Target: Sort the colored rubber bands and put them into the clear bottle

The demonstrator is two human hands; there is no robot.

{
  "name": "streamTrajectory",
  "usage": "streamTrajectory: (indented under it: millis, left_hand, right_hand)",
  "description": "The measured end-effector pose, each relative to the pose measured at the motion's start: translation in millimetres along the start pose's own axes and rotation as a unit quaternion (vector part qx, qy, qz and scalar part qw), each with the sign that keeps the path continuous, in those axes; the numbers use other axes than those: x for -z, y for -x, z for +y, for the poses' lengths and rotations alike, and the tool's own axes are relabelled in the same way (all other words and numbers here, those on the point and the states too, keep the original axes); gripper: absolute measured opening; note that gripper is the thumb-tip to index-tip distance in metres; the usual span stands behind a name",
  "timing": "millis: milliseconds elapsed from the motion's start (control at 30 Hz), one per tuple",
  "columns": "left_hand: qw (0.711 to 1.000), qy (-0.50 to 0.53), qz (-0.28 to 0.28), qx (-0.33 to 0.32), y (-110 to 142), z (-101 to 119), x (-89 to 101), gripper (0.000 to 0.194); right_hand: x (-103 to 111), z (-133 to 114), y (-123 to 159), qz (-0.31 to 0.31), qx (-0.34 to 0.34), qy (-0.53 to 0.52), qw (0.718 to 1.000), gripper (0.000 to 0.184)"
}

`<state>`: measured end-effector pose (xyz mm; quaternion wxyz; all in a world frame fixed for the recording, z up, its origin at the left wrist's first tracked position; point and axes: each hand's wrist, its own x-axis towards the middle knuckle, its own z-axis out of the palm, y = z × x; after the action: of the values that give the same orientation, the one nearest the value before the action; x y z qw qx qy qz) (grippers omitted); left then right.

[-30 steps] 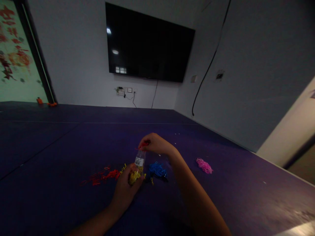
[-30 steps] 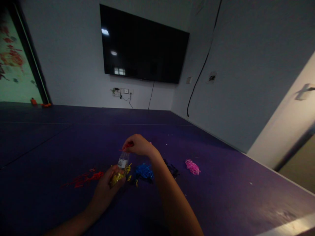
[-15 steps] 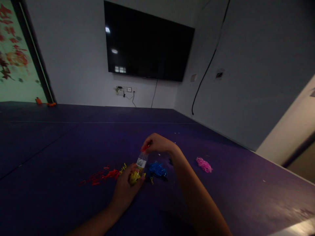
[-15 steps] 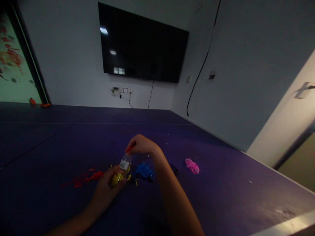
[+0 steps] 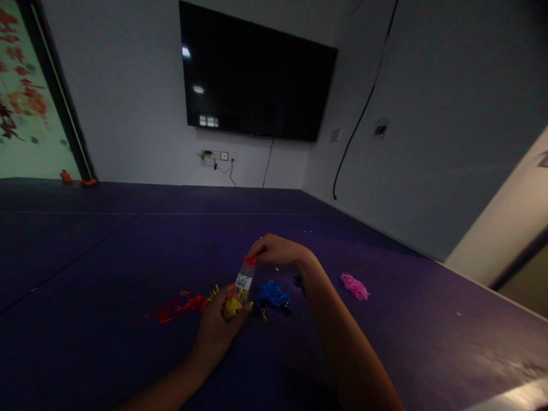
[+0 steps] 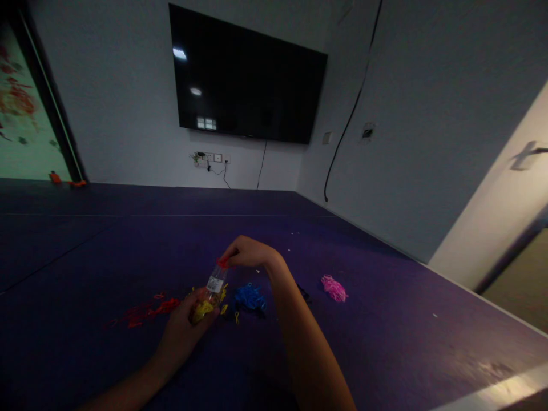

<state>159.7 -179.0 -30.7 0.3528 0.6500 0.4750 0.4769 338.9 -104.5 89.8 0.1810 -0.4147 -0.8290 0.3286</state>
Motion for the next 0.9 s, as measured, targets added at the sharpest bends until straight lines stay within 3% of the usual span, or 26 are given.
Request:
streamTrajectory:
  millis: [400,900]
  left_hand:
    - [0.999,-0.029,0.011,-0.029,0.3,-1.9,-0.5,0.044]
    - [1.000,-0.001,0.013,-0.012,1.0,0.9,-0.1,0.046]
  right_hand:
    - [-2.4,-6.4,-0.8,0.051,-0.075,-0.085,0.992,0.037]
    - [-2.7,-10.1,-2.2,0.069,-0.048,-0.106,0.991,0.031]
